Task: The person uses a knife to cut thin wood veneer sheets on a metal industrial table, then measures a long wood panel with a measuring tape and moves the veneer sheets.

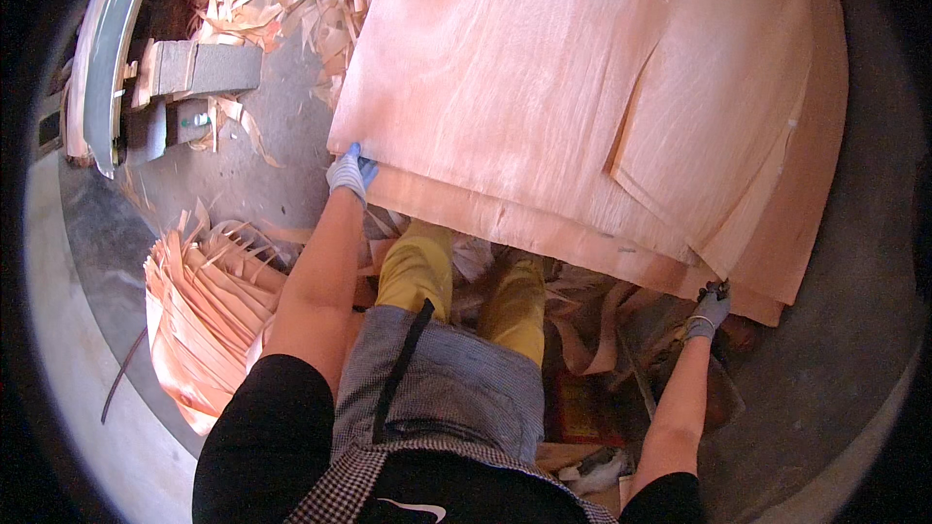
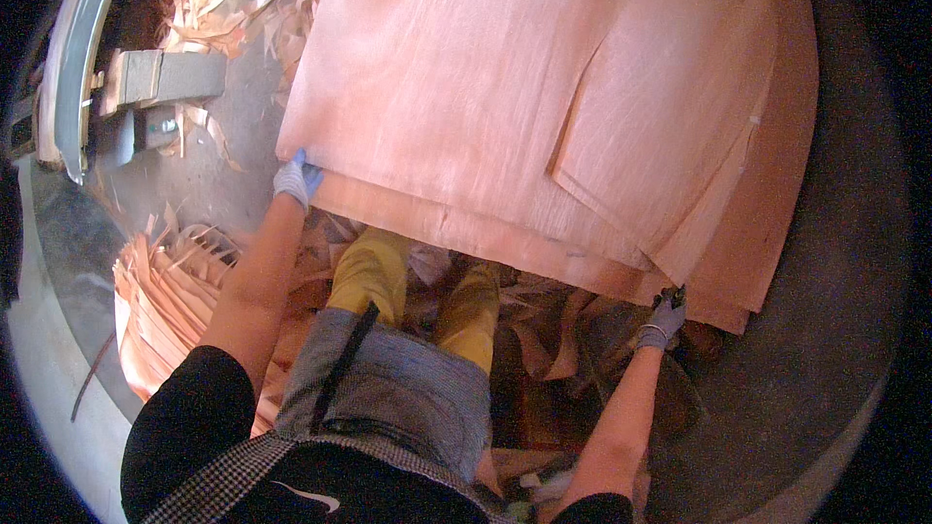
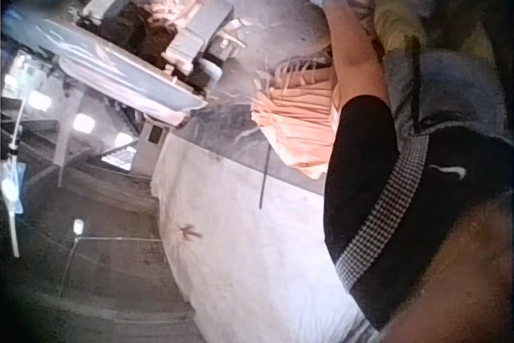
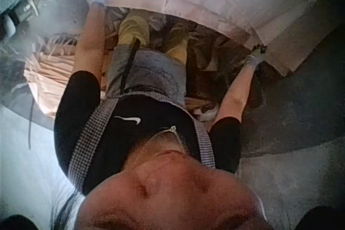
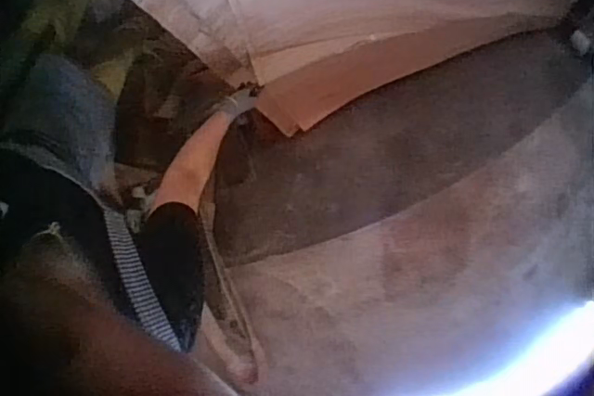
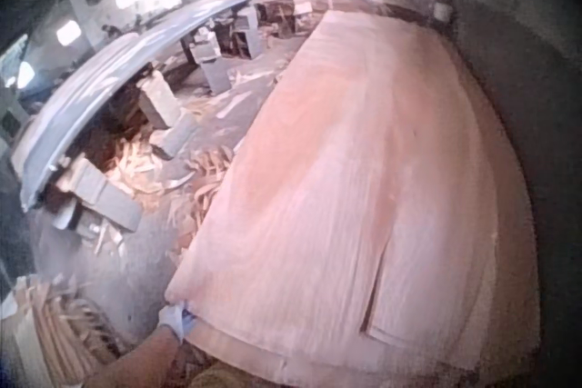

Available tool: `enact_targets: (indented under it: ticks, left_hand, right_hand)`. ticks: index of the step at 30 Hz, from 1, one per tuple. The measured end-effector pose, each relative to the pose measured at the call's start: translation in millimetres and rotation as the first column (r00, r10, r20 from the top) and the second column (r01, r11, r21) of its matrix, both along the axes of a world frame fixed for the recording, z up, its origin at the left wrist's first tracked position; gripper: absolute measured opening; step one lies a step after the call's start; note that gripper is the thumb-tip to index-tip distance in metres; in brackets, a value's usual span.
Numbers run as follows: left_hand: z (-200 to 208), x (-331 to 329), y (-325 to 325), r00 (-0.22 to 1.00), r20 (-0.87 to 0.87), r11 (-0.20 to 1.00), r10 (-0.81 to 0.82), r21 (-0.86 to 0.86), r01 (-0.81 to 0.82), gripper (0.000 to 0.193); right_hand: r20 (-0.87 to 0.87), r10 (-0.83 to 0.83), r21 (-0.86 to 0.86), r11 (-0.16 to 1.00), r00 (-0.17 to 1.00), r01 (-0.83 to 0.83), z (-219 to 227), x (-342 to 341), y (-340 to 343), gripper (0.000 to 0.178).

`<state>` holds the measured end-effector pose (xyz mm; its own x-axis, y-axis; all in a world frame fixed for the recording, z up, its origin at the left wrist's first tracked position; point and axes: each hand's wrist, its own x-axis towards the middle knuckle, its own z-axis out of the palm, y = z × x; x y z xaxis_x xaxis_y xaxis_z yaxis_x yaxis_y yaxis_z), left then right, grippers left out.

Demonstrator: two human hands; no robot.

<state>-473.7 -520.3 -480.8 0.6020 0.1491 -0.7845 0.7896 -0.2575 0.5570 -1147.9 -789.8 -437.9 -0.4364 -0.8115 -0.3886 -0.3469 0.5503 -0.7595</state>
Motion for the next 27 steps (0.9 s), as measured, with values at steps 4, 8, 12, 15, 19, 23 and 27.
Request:
enact_targets:
  ticks: [4, 8, 12, 15, 19, 23, 27]
  left_hand:
    - [-32.7, 9.2, 8.0, 0.997, -0.042, 0.984, 0.063, -0.162, -0.069, 0.030]
    - [-48.1, 26.0, 31.3, 0.994, -0.079, 0.983, 0.078, -0.160, -0.090, 0.027]
    - [-43.1, 21.4, 6.3, 0.991, -0.135, 0.988, 0.027, -0.146, -0.047, 0.031]
    - [-16.5, 20.3, 19.8, 0.988, -0.132, 0.990, -0.082, -0.124, 0.065, 0.040]
    - [-28.4, 2.6, 67.8, 0.980, 0.039, 0.934, -0.196, -0.296, 0.198, 0.045]
    - [53.3, -100.9, -8.2, 0.306, 0.054, 0.311, -0.951, 0.141, 0.940, 0.031]
    - [95.2, -199.7, -120.5, -0.517, 0.242, -0.241, -0.821, 0.674, 0.698, 0.036]
  right_hand:
    - [-0.024, 0.063, -0.007, 0.998, 0.998, -0.063, -12.6, -23.9, 1.9, 0.032]
    - [-0.091, 0.158, -0.020, 0.987, 0.983, -0.161, -1.0, 9.4, 2.0, 0.041]
    - [-0.212, 0.243, 0.126, 0.967, 0.946, -0.221, 1.0, -7.2, 19.1, 0.054]
    - [-0.526, 0.584, 0.411, 0.811, 0.619, -0.416, 24.0, 16.8, 53.2, 0.061]
    - [-0.125, 0.653, 0.852, 0.456, 0.747, -0.256, -9.8, -66.5, 152.3, 0.058]
    - [0.177, 0.561, 0.958, 0.089, 0.809, -0.271, 41.7, -7.0, 169.8, 0.059]
    - [0.229, 0.845, 0.756, 0.159, 0.483, -0.636, 31.9, 0.9, 160.5, 0.048]
